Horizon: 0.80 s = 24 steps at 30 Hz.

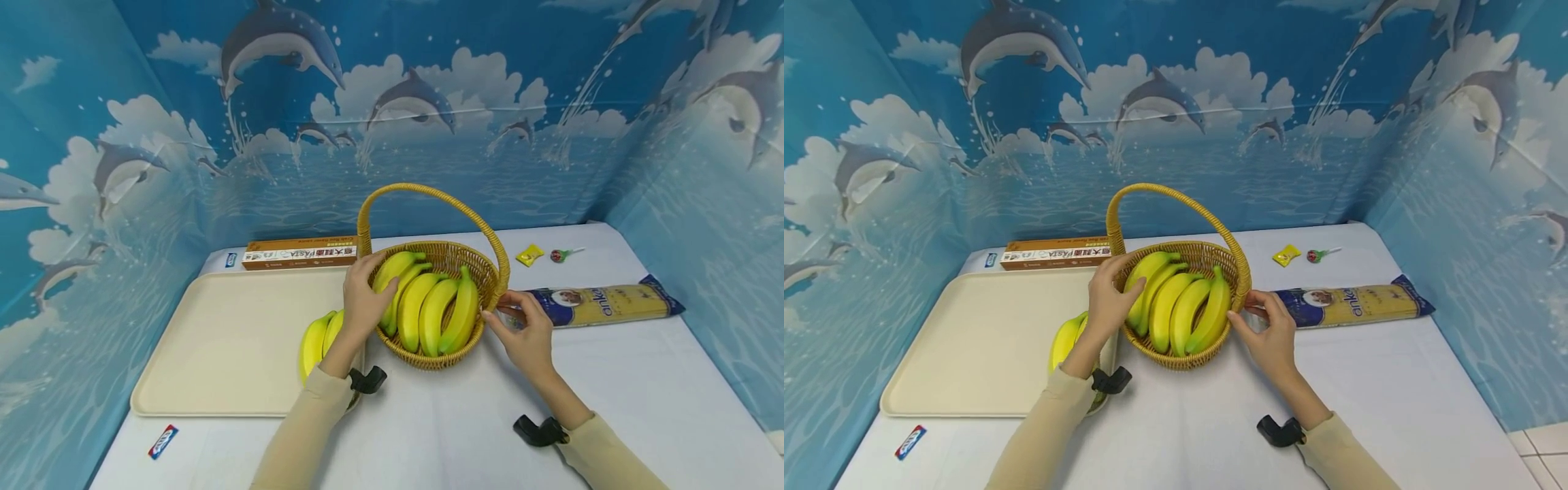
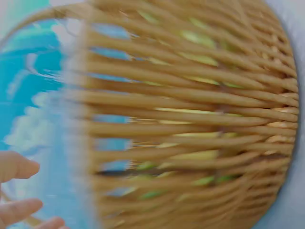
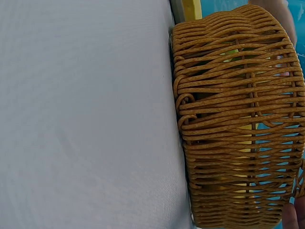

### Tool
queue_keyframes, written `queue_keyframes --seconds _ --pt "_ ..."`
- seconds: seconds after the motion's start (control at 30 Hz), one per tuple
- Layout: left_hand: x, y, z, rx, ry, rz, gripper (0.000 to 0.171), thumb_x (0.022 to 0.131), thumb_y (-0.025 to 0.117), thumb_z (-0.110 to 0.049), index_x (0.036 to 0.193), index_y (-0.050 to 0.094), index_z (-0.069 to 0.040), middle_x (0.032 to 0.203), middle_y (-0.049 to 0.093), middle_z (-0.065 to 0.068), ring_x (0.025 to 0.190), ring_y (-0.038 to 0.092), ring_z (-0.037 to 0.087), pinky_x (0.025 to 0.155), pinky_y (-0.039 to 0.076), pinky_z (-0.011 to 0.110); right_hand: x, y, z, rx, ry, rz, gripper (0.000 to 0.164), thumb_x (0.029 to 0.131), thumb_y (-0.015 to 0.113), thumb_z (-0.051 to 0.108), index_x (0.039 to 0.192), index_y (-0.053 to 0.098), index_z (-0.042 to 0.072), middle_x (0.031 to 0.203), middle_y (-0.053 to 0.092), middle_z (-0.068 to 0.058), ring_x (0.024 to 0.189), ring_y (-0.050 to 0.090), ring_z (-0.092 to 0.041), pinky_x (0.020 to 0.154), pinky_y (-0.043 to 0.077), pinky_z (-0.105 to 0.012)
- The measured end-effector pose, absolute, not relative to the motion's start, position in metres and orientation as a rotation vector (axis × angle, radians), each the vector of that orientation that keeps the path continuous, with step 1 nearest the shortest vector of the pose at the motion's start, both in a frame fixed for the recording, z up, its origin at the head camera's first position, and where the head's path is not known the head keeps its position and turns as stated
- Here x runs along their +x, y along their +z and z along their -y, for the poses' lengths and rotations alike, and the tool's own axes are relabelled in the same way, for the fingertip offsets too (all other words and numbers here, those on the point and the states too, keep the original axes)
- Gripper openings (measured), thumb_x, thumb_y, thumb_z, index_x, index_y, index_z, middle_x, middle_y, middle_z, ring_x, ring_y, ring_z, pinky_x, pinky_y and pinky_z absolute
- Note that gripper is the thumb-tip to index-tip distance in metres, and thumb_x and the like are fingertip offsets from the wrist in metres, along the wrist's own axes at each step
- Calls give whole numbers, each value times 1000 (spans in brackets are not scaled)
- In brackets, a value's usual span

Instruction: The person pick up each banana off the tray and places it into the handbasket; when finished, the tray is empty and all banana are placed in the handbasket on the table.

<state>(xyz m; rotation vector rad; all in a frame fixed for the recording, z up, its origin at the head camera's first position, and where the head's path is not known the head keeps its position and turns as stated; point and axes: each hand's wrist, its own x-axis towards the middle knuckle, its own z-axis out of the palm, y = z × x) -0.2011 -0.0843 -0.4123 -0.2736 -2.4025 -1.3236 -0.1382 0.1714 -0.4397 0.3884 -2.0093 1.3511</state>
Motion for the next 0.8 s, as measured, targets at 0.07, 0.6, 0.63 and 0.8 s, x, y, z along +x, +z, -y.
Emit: queue_keyframes --seconds 0.07,0.6,0.63,0.8 --pt "-187 -405 96 -284 -1345 2365 51 86 71 -17 135 58 -8 135 55 15 125 49 35 102 39 56 -139 -440 -171 389 1353 2006 36 68 74 -22 100 60 -17 94 58 -26 93 57 7 80 53 -14" --pt "-128 -427 209 128 -1338 2356 64 89 68 -13 147 42 -7 145 41 21 124 46 38 99 40 51 -139 -439 -172 380 1355 2004 36 68 75 -21 101 60 -18 94 58 -26 93 58 8 79 53 -12" --pt "-126 -430 211 146 -1337 2367 64 89 68 -13 147 42 -6 145 41 21 124 46 38 99 40 52 -139 -439 -172 379 1353 2004 36 67 75 -21 101 60 -18 94 58 -26 93 58 8 79 53 -12" --pt "-119 -444 216 206 -1344 2413 63 89 68 -12 147 42 -5 145 41 21 123 47 38 100 41 54 -138 -440 -171 381 1347 2011 36 68 75 -21 101 60 -18 94 59 -26 93 57 8 79 53 -13"
